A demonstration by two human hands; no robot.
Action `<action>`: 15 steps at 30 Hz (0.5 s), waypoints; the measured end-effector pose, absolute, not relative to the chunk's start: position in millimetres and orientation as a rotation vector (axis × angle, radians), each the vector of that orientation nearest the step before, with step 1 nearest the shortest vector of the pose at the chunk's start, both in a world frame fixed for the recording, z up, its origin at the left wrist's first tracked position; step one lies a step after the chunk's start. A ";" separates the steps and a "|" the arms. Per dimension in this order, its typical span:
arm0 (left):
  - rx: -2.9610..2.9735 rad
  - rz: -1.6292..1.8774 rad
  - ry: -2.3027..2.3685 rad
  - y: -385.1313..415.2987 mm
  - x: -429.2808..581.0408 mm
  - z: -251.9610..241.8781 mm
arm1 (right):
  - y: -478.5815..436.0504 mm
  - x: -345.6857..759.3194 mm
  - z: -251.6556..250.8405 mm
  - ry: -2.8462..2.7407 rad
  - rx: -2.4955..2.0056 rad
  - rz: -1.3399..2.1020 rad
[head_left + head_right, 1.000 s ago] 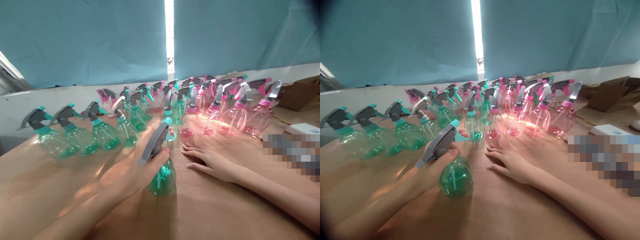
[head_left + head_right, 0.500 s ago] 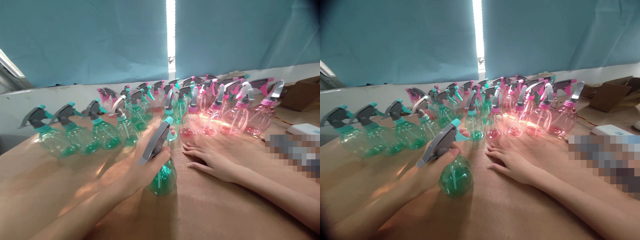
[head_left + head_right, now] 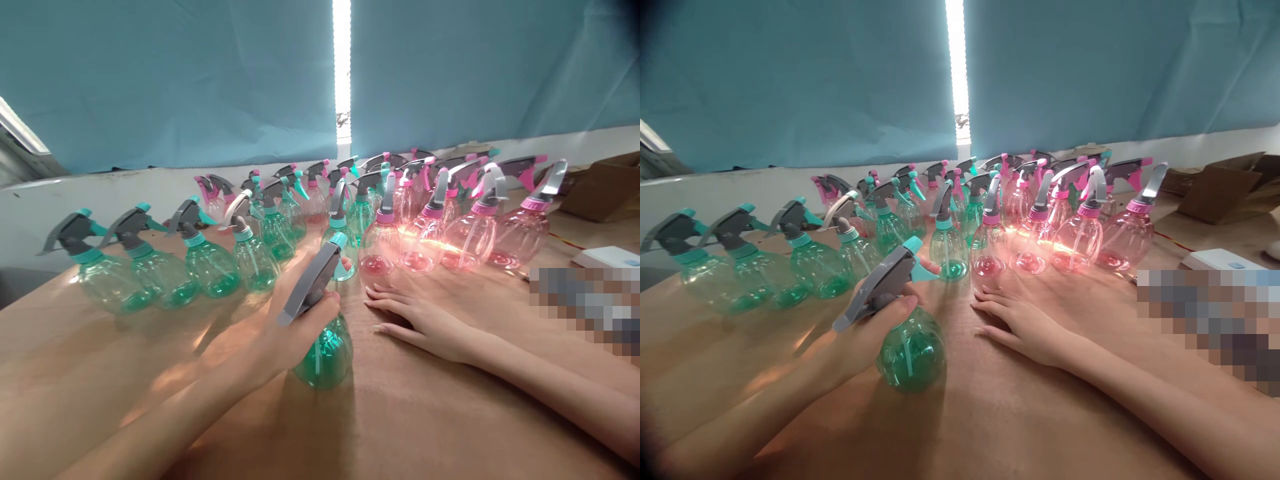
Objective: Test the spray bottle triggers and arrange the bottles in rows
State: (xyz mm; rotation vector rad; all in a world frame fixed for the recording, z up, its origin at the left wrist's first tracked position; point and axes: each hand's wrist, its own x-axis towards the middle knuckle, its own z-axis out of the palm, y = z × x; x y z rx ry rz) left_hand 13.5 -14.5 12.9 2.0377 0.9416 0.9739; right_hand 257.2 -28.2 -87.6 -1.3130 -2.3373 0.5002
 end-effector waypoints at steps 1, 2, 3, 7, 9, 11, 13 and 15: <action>2.040 0.969 0.936 -14.2 13.5 13.9 | -28.3 257.3 -87.9 -2.336 -1.310 0.502; 2.039 0.969 0.934 -13.8 13.5 15.0 | -28.2 257.5 -88.3 -2.335 -1.308 0.503; 2.034 0.972 0.933 -13.3 13.5 16.0 | -28.1 257.7 -88.9 -2.336 -1.308 0.504; 2.032 0.963 0.918 -11.5 11.7 17.7 | -26.7 258.6 -91.5 -2.347 -1.306 0.494; 2.049 0.958 0.898 -11.0 10.1 16.4 | -26.1 258.7 -92.0 -2.359 -1.305 0.484; 2.056 0.960 0.897 -10.5 8.5 14.3 | -26.0 258.5 -91.5 -2.372 -1.310 0.474; 2.054 0.952 0.893 -10.3 7.5 12.8 | -26.3 258.0 -90.3 -2.380 -1.309 0.468; 2.050 0.961 0.878 -10.6 7.4 13.2 | -26.8 257.6 -88.9 -2.376 -1.307 0.472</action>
